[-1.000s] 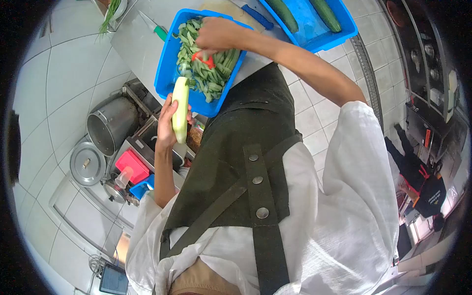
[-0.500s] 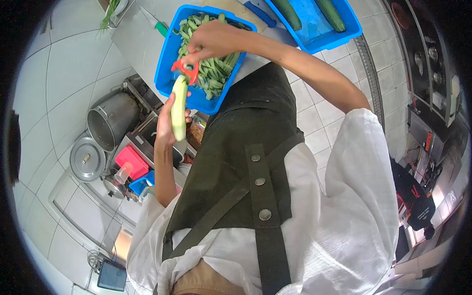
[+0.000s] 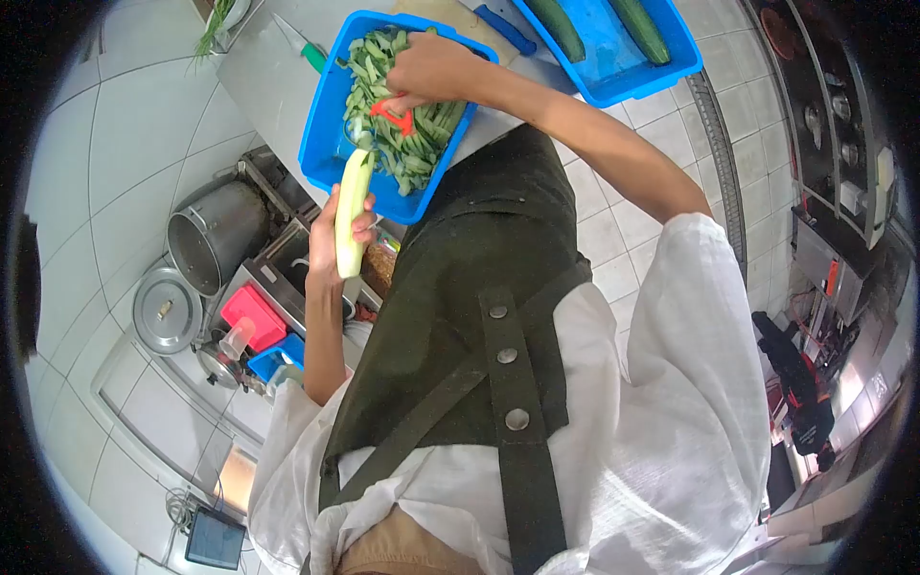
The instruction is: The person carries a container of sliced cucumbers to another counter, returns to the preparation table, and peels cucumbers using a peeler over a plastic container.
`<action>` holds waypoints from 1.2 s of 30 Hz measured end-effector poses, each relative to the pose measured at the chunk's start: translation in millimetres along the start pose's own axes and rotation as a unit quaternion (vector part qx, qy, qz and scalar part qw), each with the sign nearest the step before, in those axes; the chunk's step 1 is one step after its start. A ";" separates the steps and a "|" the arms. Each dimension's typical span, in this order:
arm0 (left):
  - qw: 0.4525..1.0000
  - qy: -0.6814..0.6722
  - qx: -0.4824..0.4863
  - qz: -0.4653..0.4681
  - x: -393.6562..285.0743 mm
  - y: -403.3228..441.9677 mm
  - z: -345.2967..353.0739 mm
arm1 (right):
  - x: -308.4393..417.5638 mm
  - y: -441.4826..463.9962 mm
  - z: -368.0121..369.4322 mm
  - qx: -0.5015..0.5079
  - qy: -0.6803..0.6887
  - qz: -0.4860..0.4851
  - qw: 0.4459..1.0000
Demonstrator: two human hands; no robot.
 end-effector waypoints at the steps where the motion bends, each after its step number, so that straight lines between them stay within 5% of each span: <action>1: 1.000 0.000 0.002 -0.001 -0.8 3.9 -4.8 | -2.3 -4.4 1.5 0.001 -0.002 0.001 1.000; 3: 0.999 -0.029 -0.001 -0.027 3.3 -0.8 -2.3 | 14.5 -6.6 -23.5 0.053 0.199 0.052 0.977; 7: 0.984 -0.132 0.082 -0.083 7.9 -5.7 17.3 | 16.9 -3.9 -1.3 -0.041 0.085 -0.023 0.995; 8: 0.965 -0.203 0.126 -0.113 7.3 -6.7 20.5 | 5.7 -3.4 1.2 0.030 -0.070 -0.007 0.997; 11: 0.912 -0.366 0.125 -0.140 4.2 -9.4 18.8 | 0.8 -9.4 -17.9 -0.028 0.042 0.050 0.997; 12: 0.902 -0.384 0.134 -0.145 4.7 -8.2 17.0 | 8.6 -5.9 -29.1 0.047 0.140 0.100 0.984; 17: 0.821 -0.494 0.185 -0.219 13.5 -9.4 16.3 | 19.9 -4.2 -21.2 -0.018 -0.021 0.019 0.999; 19: 0.792 -0.510 0.246 -0.228 4.4 -13.6 19.8 | -10.7 -24.7 -20.5 0.056 -0.025 0.143 0.988; 21: 0.795 -0.509 0.248 -0.219 0.1 -17.1 13.0 | 0.0 -50.2 -48.0 0.054 0.125 0.200 0.970; 23: 0.898 -0.380 0.188 -0.116 -15.5 0.2 1.2 | 9.8 -75.5 -45.8 0.024 0.240 0.248 0.938; 24: 0.913 -0.340 0.205 -0.093 -26.8 9.6 7.9 | 14.4 -85.1 -26.3 0.101 0.032 0.247 0.963; 25: 0.931 -0.303 0.194 -0.065 -43.4 23.3 11.9 | 14.7 -100.8 0.6 0.100 -0.004 0.248 0.964; 28: 0.976 -0.100 0.163 0.105 -93.4 68.9 77.9 | 8.5 -122.8 -26.9 -0.052 0.209 0.378 0.900; 29: 0.975 -0.009 0.150 0.162 -108.3 86.8 105.3 | 2.4 -136.4 -30.1 -0.120 0.281 0.413 0.858; 32: 0.931 0.172 0.058 0.317 -139.1 168.3 203.0 | -52.4 -185.4 -42.9 -0.116 0.264 0.540 0.791; 36: 0.891 0.172 0.079 0.413 -163.4 330.7 273.2 | -135.8 -188.7 -40.1 -0.080 0.103 0.573 0.809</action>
Point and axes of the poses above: each hand's wrist, its own y-axis towards the middle knuckle, its own z-axis out of the palm, x = y × z, the point moved 6 cm from there along y, towards the middle knuckle, and after that the axes turned 12 degrees about -y, right-handed, at the moved point
